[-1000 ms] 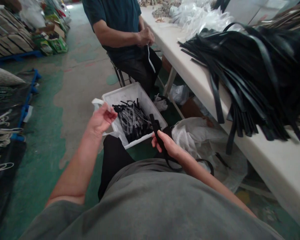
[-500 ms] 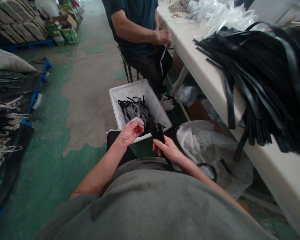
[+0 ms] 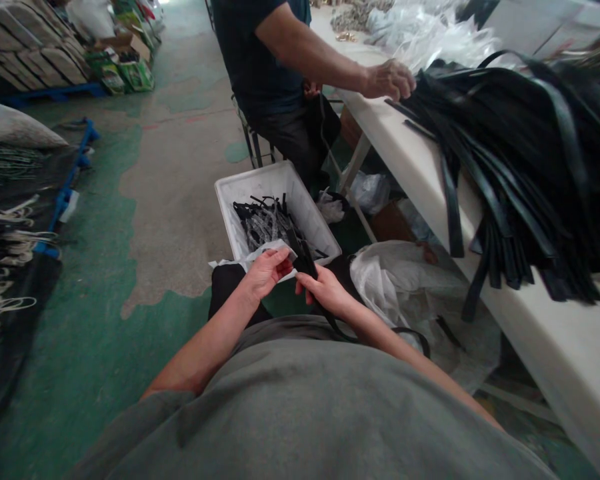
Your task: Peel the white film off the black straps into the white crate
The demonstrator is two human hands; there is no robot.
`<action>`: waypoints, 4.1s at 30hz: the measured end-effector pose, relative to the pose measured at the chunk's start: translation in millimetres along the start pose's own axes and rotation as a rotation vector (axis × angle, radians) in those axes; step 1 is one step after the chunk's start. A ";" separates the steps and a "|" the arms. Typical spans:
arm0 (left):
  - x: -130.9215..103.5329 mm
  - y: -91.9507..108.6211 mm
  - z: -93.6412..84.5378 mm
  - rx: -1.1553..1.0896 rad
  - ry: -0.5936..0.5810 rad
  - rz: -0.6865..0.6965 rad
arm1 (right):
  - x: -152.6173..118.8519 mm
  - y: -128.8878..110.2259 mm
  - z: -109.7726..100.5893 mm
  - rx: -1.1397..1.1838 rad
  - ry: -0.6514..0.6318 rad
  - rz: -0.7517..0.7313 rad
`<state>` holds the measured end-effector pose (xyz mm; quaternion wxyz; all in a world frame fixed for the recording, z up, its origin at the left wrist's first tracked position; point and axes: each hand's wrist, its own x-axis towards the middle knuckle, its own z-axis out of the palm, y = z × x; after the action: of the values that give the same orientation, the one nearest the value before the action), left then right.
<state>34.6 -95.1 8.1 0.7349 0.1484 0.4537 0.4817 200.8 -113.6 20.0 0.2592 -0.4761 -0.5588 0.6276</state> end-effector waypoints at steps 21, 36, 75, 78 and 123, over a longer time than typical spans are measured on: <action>9.7 -15.0 23.9 -0.005 -0.015 -0.001 | -19.1 -20.5 -37.5 -0.165 0.154 -0.005; 4.0 -20.6 20.6 -0.085 -0.028 -0.091 | -39.7 -34.1 -43.8 -0.426 0.141 -0.033; 19.1 0.8 -0.1 -0.148 0.036 -0.137 | -59.7 -33.3 -51.1 -0.155 0.010 -0.211; 18.3 -7.8 0.8 -0.162 0.038 -0.191 | -55.0 -26.4 -47.5 -0.280 0.028 -0.325; 3.8 8.9 -14.3 0.529 -0.249 0.211 | 10.4 -78.3 -66.7 0.065 0.306 -0.272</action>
<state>18.4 -90.6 4.2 0.6666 0.4388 0.4519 0.3985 239.5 -55.5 96.2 0.4386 -0.4775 -0.5513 0.5250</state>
